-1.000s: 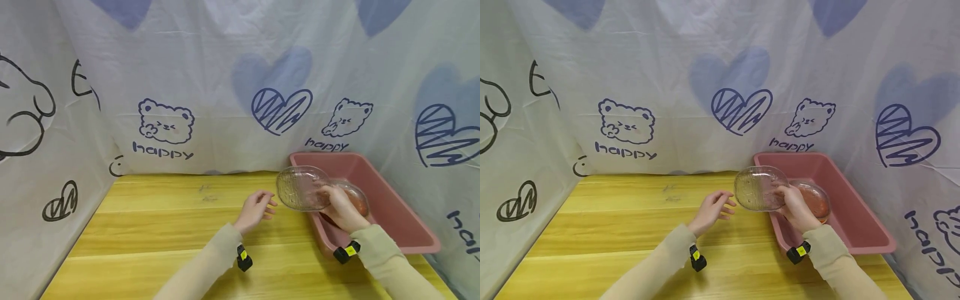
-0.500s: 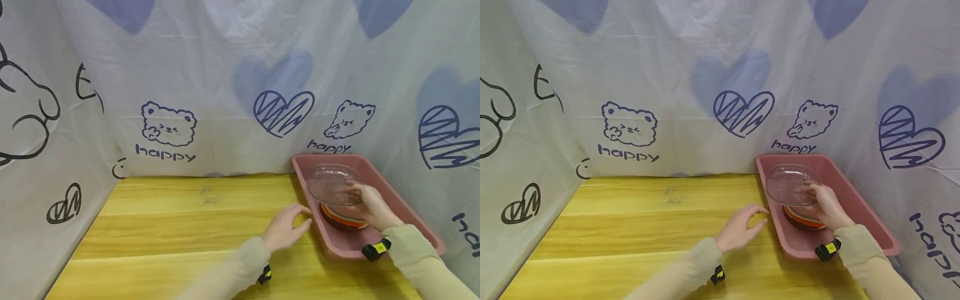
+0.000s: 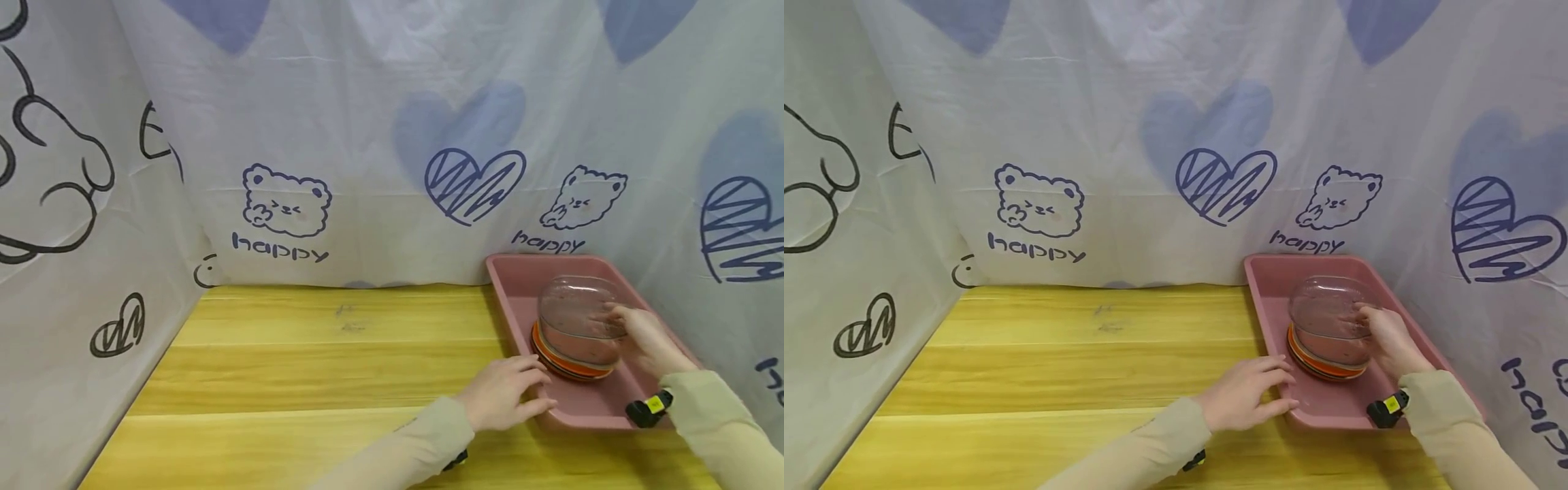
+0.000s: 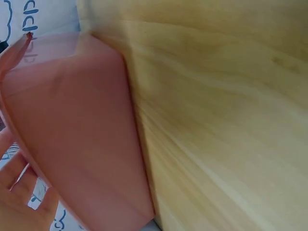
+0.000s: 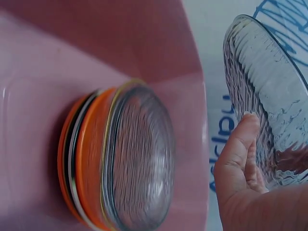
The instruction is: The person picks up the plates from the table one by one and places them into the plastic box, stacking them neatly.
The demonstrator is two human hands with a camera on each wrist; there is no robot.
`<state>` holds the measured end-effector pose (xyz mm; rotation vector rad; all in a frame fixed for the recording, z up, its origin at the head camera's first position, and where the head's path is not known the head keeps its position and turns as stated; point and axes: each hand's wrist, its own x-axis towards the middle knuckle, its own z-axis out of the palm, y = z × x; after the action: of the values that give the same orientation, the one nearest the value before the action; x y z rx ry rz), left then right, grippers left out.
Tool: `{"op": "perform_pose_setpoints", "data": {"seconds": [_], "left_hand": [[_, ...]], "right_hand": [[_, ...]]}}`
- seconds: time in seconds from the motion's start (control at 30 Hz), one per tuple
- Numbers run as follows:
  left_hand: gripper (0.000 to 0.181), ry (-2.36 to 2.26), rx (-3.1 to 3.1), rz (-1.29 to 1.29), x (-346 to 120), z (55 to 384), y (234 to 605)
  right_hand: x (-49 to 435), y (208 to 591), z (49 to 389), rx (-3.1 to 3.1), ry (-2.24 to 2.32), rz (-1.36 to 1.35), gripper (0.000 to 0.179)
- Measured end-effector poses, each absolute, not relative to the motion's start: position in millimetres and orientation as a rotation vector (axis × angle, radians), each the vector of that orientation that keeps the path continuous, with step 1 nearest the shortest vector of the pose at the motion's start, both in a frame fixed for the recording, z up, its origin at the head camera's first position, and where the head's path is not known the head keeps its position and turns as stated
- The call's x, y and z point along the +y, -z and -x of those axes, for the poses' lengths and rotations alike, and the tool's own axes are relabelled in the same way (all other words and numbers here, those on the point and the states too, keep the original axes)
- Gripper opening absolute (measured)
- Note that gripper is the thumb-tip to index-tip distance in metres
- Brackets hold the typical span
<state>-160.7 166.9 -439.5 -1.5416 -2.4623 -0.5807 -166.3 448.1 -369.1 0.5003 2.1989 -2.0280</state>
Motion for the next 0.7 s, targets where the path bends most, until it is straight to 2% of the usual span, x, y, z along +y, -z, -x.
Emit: {"op": "perform_pose_setpoints", "data": {"seconds": [0.03, 0.1, 0.17, 0.33, 0.4, 0.6, 0.7], "left_hand": [[0.041, 0.587, -2.461, 1.538, 167, 161, 440], [0.041, 0.605, -2.460, 1.535, 168, 161, 442], [0.041, 0.631, -2.461, 1.536, 168, 161, 443], [0.042, 0.653, -2.452, 1.541, 169, 163, 444], [0.042, 0.650, -2.465, 1.536, 169, 163, 444], [0.043, 0.628, -2.494, 1.526, 169, 164, 444], [0.044, 0.625, -2.496, 1.519, 168, 164, 445]], "right_hand": [[451, 370, 166, 2.225, 2.002, -0.504, 0.036], [457, 370, 165, 2.257, 1.964, -0.502, 0.043], [462, 371, 164, 2.269, 1.961, -0.507, 0.041], [471, 373, 163, 2.183, 2.042, -0.544, 0.017], [473, 374, 165, 2.187, 2.024, -0.544, 0.022], [477, 378, 174, 2.409, 1.696, -0.493, 0.059], [478, 380, 177, 2.491, 1.548, -0.427, 0.060]]}}
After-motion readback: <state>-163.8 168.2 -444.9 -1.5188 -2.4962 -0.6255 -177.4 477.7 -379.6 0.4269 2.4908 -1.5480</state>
